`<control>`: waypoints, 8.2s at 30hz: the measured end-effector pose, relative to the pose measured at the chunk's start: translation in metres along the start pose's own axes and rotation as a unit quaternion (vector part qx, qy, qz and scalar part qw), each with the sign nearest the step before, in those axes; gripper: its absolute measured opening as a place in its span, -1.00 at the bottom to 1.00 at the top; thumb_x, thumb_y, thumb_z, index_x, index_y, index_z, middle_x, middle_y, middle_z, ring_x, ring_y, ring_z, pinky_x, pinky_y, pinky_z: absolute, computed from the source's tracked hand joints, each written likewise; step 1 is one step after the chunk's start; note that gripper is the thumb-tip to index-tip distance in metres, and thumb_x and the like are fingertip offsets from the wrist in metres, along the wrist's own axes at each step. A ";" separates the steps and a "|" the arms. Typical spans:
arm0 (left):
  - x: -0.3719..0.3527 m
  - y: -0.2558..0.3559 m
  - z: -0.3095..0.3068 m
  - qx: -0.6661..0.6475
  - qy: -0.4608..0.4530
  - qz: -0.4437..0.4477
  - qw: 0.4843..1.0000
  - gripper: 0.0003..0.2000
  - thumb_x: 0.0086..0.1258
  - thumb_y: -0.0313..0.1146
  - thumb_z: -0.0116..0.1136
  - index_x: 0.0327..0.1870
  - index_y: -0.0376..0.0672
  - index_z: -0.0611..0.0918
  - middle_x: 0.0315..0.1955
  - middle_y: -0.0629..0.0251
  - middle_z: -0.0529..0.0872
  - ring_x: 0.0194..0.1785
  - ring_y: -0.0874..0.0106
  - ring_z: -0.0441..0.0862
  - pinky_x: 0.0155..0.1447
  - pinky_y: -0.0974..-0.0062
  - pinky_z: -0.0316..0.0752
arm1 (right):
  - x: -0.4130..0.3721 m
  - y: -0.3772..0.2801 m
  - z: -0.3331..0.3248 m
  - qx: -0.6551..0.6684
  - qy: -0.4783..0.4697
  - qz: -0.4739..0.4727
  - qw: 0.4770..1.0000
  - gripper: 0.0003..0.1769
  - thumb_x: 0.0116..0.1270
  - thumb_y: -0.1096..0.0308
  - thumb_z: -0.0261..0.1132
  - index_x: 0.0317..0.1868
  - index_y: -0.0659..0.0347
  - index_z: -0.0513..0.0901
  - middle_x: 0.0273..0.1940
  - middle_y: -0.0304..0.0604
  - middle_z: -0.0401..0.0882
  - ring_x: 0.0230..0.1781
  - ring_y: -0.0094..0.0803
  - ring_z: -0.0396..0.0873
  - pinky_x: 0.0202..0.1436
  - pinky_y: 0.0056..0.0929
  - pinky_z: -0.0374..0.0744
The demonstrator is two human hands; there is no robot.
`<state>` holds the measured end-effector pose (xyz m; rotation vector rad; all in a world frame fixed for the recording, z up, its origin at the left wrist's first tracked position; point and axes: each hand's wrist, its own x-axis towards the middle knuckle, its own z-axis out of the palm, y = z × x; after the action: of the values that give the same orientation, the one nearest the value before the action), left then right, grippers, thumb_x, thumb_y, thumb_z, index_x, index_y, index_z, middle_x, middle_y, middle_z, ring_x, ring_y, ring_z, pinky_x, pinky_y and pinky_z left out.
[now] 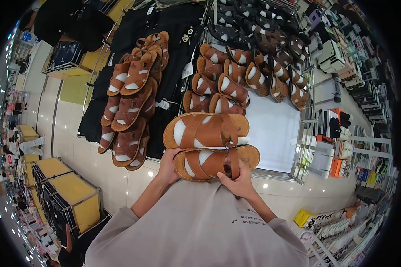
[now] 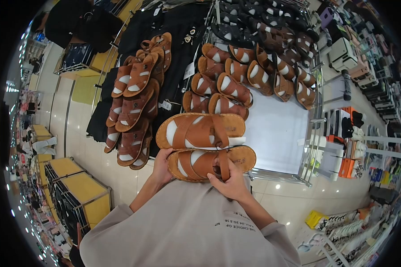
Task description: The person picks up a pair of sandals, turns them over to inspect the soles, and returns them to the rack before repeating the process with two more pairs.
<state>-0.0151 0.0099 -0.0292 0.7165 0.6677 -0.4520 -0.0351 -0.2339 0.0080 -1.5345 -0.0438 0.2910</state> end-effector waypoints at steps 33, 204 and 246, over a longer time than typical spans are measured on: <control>0.175 0.319 0.018 -0.030 0.092 0.384 0.918 -0.58 0.44 -0.46 -0.18 0.28 -0.45 0.29 0.21 -0.07 0.42 0.25 -0.02 0.48 0.28 -0.16 0.46 | 0.056 0.019 -0.059 -0.356 0.137 -0.167 0.909 -0.60 0.07 0.44 0.41 -0.05 0.29 0.55 -0.09 -0.03 0.63 -0.06 -0.07 0.53 -0.03 -0.23 0.54; 0.041 0.044 -0.062 0.388 0.011 0.190 0.902 -0.78 0.47 -0.39 0.03 0.05 -0.26 0.54 -0.31 0.30 0.69 -0.46 0.67 0.49 -0.43 0.71 0.33 | 0.207 0.186 -0.108 0.262 0.165 0.183 0.933 -0.74 0.39 0.41 0.27 0.04 0.20 0.48 0.02 -0.16 0.55 0.05 -0.34 0.57 0.16 -0.28 0.58; -0.004 0.079 -0.005 0.205 -0.080 0.184 0.958 -0.68 0.61 -0.25 -0.10 0.22 -0.26 0.46 0.02 0.32 0.61 0.06 0.61 0.51 0.17 0.58 0.42 | 0.088 -0.028 -0.014 -0.270 0.016 -0.180 0.946 -0.55 0.12 0.61 0.40 0.07 0.42 0.59 0.05 0.02 0.60 -0.26 -0.36 0.66 -0.14 -0.47 0.65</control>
<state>0.0260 0.0672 0.0060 1.1593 0.2745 -0.2991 0.0570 -0.2292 0.0217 -2.0330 -0.4032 -0.0490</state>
